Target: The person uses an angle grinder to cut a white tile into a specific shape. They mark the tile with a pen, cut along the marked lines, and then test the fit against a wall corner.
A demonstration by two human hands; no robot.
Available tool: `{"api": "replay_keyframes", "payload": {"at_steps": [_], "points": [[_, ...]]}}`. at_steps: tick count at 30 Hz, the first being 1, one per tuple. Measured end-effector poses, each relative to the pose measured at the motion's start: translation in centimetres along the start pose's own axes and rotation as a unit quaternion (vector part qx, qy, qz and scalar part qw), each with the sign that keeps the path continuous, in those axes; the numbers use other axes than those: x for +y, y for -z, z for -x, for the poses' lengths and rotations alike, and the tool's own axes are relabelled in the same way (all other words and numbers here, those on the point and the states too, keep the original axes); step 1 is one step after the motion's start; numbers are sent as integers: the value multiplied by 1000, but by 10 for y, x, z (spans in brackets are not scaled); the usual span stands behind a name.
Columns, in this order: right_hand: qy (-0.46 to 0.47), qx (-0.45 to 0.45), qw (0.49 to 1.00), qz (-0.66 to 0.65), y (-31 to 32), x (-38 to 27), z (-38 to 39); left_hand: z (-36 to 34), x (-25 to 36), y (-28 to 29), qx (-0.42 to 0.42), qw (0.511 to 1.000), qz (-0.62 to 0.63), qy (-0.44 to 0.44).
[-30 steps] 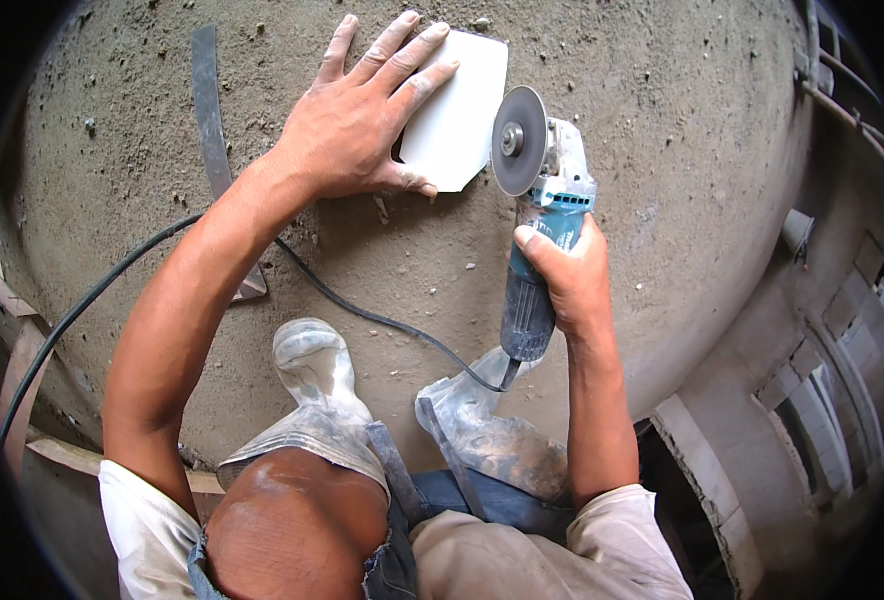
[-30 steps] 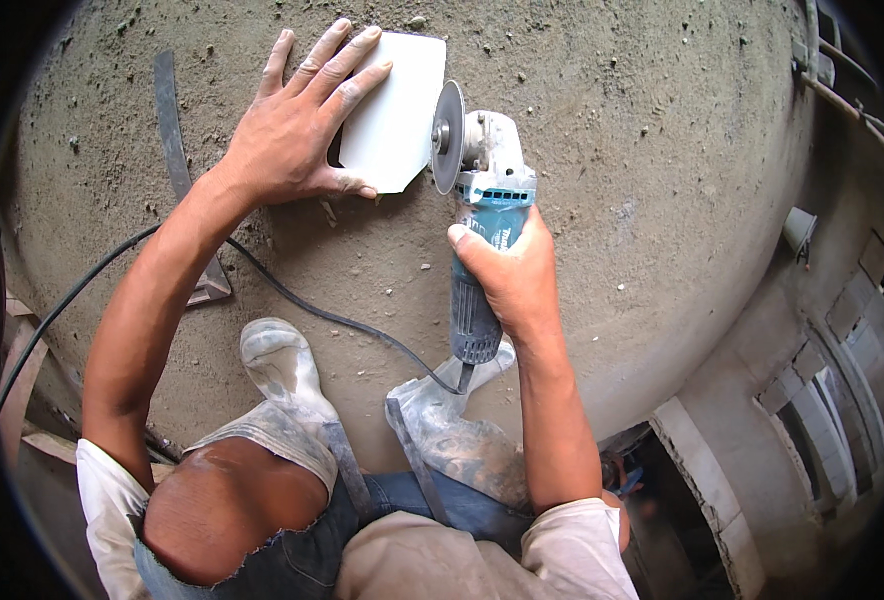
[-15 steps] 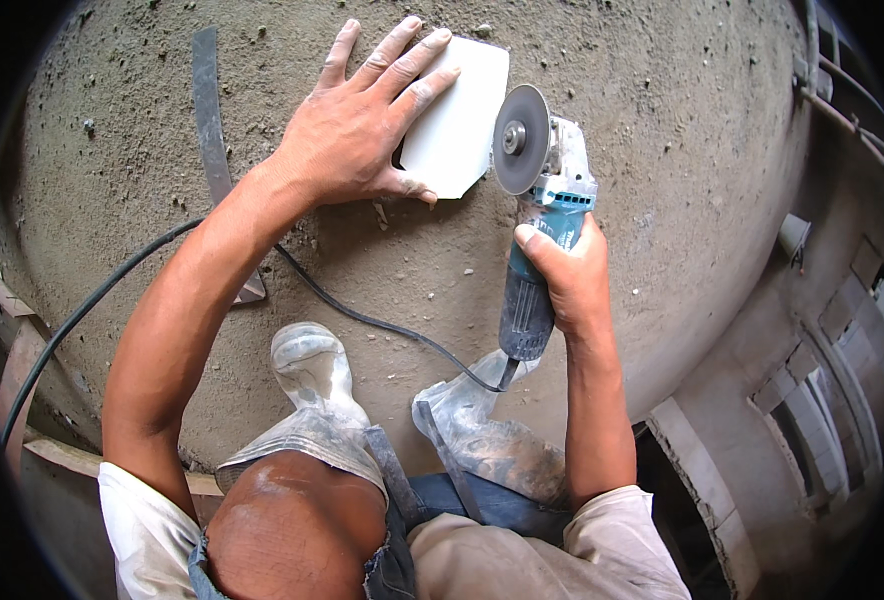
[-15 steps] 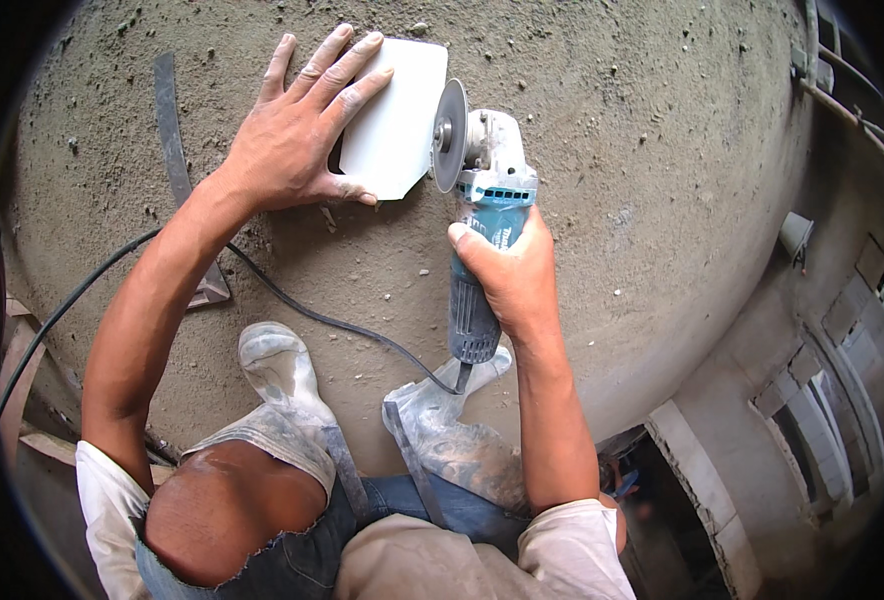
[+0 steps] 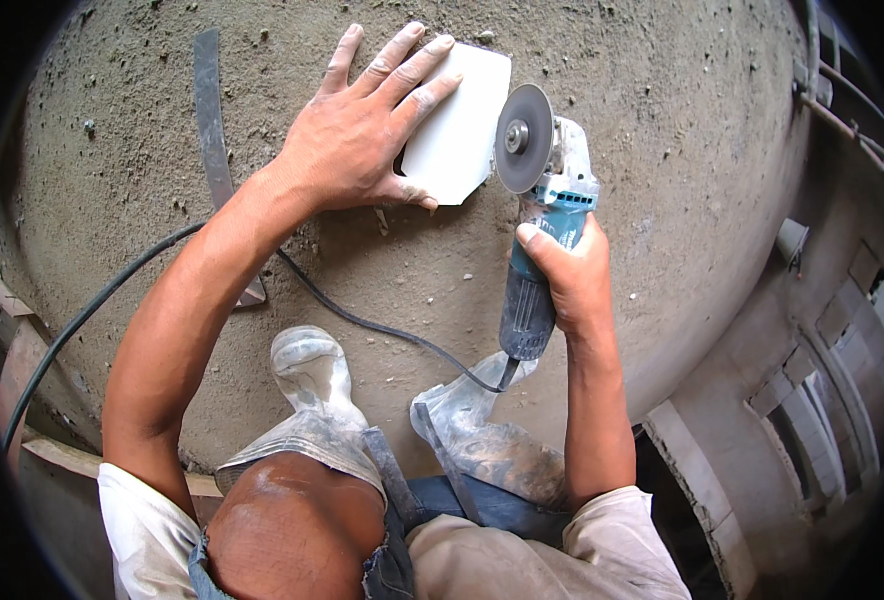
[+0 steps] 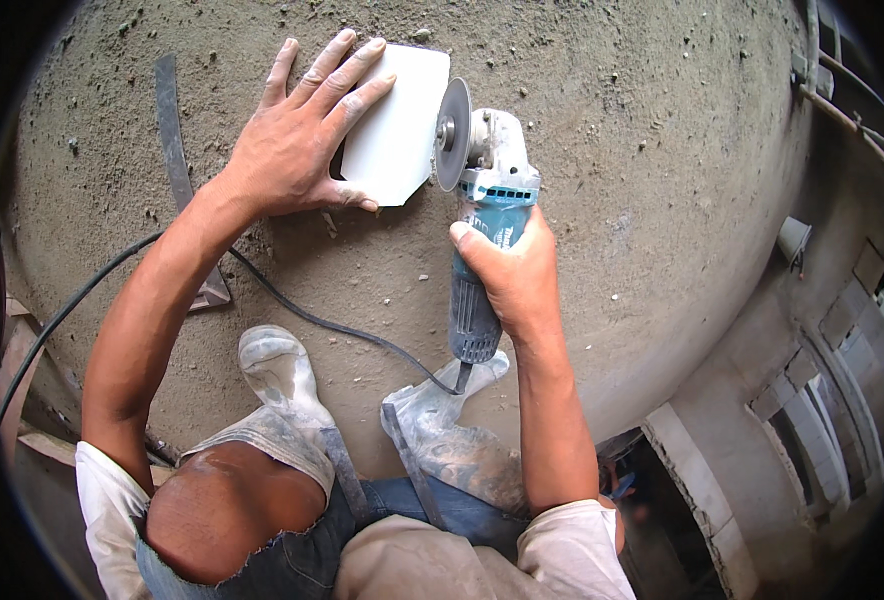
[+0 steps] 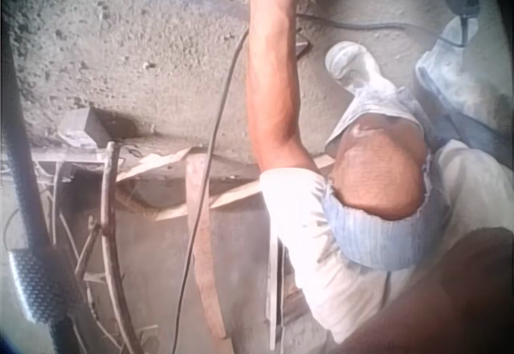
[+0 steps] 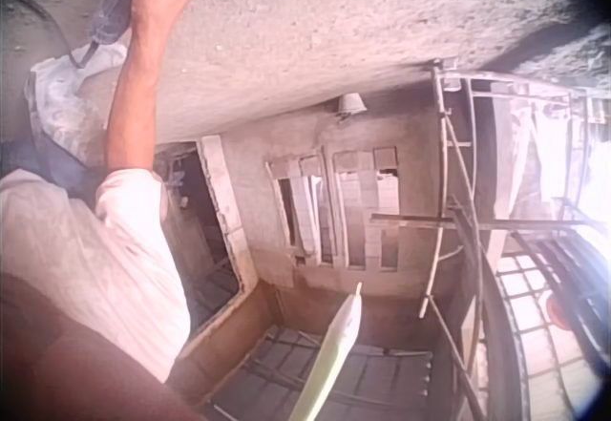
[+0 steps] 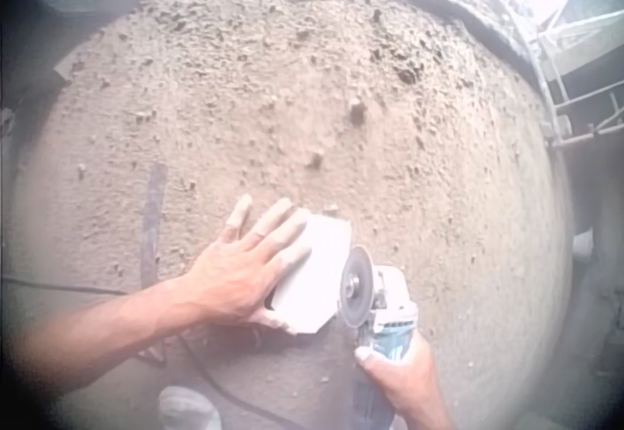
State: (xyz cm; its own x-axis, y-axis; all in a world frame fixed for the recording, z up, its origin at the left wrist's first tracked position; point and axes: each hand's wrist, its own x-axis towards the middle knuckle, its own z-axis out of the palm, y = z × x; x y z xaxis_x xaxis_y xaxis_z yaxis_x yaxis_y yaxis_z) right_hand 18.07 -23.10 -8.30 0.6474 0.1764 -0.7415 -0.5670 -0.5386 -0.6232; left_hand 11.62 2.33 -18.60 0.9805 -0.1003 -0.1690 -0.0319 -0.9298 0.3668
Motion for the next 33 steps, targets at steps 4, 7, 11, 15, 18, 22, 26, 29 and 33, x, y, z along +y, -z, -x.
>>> {"api": "replay_keyframes", "payload": {"at_steps": [4,7,11,15,18,22,26,29,33], "points": [[4,-2,1000,-6,0,1,-2,0,0,1,0,1000,-2,-3],[6,-2,1000,-2,0,-3,-2,0,-1,-1,3,1000,4,-5],[8,-2,1000,-2,-1,-4,-4,0,-1,1,3,1000,6,-6],[5,-2,1000,4,-1,-6,-6,0,-1,1,4,1000,17,-7],[3,-2,1000,4,0,-6,-7,0,-2,1,6,1000,25,-8],[7,1,1000,1,0,-7,-9,0,-1,-1,6,999,33,-6],[14,0,1000,14,-2,-8,-11,0,-2,-1,14,999,40,-10],[1,2,1000,-1,-1,-9,-12,0,-2,0,17,999,33,-11],[4,-1,1000,-4,-1,-10,-12,1,-3,-3,20,999,37,-11]]}}
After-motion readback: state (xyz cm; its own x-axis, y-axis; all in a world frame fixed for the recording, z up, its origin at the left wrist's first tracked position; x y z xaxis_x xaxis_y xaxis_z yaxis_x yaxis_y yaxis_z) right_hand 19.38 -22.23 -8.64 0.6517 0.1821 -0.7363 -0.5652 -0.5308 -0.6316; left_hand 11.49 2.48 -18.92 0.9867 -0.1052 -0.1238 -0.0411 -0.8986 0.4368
